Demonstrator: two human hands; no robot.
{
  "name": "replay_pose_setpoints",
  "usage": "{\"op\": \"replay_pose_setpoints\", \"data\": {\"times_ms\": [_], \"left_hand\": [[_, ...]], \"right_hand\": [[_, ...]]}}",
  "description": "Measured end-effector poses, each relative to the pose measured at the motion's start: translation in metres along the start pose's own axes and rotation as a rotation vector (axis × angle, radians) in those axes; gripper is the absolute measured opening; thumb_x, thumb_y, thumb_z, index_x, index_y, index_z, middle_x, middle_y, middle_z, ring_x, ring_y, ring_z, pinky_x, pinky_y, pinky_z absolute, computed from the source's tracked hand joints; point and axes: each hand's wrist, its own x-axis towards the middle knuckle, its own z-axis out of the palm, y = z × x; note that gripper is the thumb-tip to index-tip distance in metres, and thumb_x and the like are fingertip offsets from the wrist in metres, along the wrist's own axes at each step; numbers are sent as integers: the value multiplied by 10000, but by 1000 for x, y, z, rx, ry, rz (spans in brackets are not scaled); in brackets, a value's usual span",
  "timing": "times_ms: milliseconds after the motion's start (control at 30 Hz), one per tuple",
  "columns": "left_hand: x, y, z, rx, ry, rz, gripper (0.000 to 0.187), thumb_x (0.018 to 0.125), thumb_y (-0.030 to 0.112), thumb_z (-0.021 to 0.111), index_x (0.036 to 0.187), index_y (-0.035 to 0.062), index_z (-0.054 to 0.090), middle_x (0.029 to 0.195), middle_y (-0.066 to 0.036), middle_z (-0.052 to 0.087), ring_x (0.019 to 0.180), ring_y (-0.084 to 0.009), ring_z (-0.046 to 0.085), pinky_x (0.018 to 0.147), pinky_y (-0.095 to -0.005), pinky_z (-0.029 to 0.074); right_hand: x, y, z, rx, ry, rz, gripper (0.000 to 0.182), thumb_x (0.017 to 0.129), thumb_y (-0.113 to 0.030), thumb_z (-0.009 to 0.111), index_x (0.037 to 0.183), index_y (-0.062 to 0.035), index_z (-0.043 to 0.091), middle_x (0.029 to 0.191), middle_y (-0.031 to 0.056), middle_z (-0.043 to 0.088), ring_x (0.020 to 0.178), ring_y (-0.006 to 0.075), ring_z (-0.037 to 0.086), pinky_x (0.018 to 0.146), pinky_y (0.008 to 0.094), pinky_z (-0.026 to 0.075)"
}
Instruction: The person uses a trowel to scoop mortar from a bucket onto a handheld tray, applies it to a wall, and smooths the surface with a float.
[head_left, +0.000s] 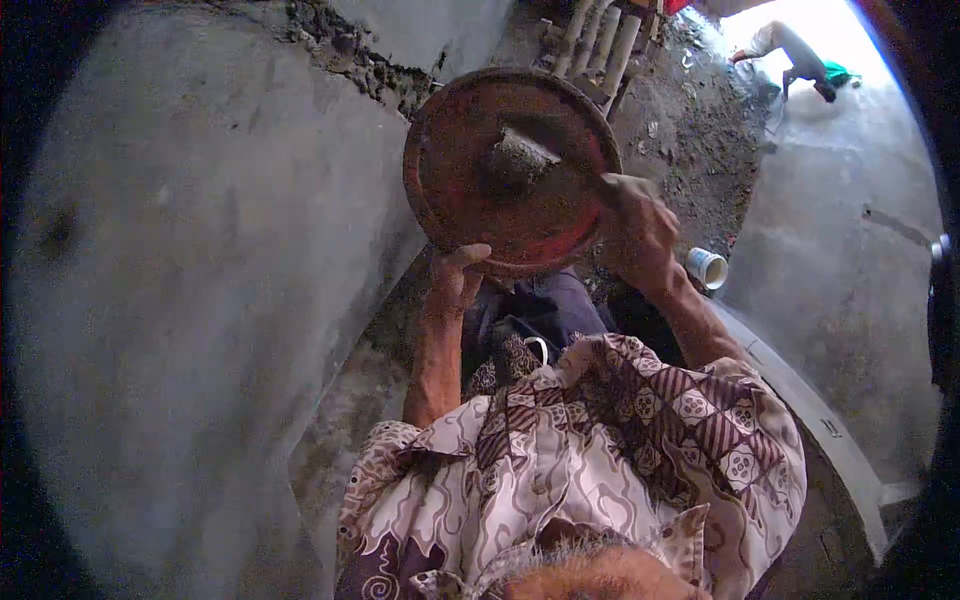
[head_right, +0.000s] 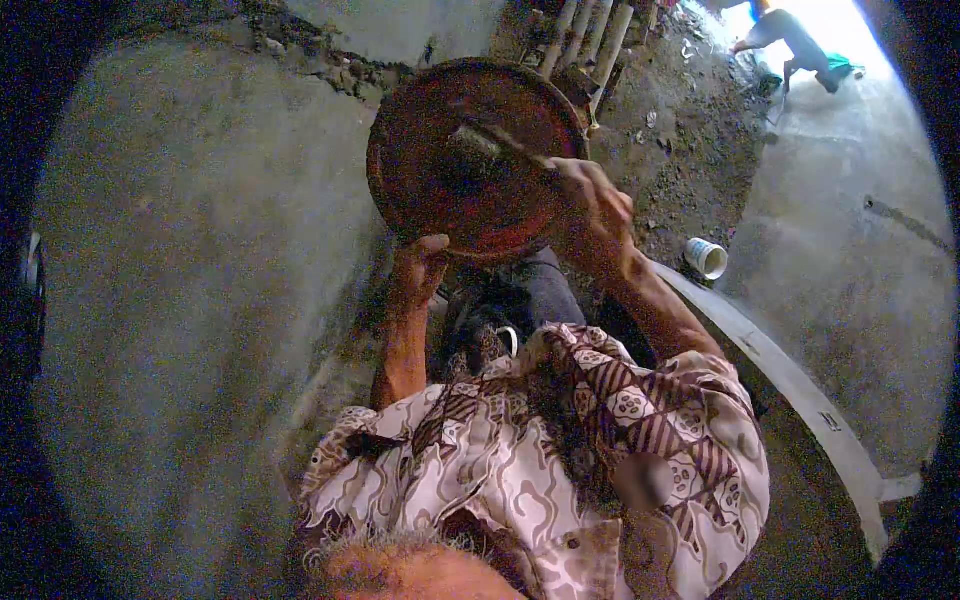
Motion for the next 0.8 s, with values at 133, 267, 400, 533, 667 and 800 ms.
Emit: {"op": "replay_pose_setpoints", "data": {"times_ms": [133, 267, 400, 533, 667, 800], "left_hand": [[-4, 4, 12, -70, -65, -109, 544, 678, 20, 608, 1204, 22, 467, 1120, -126, 551, 1008, -278, 570, 833, -414, 517], [-4, -8, 5, 311, -359, 390, 554, 687, -2, 596, 1222, 37, 458, 1143, -109, 544, 1017, -286, 561, 844, -431, 505], [13, -14, -7, -234, -131, -19, 517, 703, -9, 592, 1205, 33, 474, 1127, -107, 557, 1014, -296, 562, 824, -437, 511], [8, -20, -15, 354, -261, 244, 407, 734, 30, 599, 1135, 17, 526, 1103, -115, 571, 978, -286, 570, 886, -398, 468], [11, -20, -46, 172, -308, 295, 343, 753, 59, 590, 1090, 7, 559, 1073, -117, 590, 992, -245, 570, 925, -366, 440], [-5, 10, -30, -41, -260, 148, 352, 749, 44, 575, 1099, 9, 557, 1084, -117, 590, 1018, -228, 564, 939, -368, 436]], "right_hand": [[-12, 13, 8, 184, -240, 187, 280, 800, -81, 570, 1078, -69, 534, 914, 140, 605, 772, 345, 612, 635, 396, 506], [-27, 8, 2, 40, -384, 210, 263, 793, -71, 570, 1054, -49, 546, 909, 154, 598, 776, 341, 615, 660, 393, 514], [-26, 15, 11, 195, -73, 147, 323, 728, -91, 616, 1037, -72, 527, 926, 131, 605, 808, 336, 615, 660, 394, 517], [-23, 30, 17, 170, -444, 161, 252, 723, -88, 623, 972, -62, 597, 947, 118, 635, 842, 318, 620, 710, 385, 511], [-3, 31, -16, 69, -346, 365, 225, 863, -213, 559, 943, -10, 614, 745, 152, 636, 656, 254, 627, 608, 316, 484], [0, 72, -25, 178, -757, 517, 262, 852, -273, 567, 842, -22, 643, 540, 63, 526, 478, 127, 496, 472, 315, 417]]}}
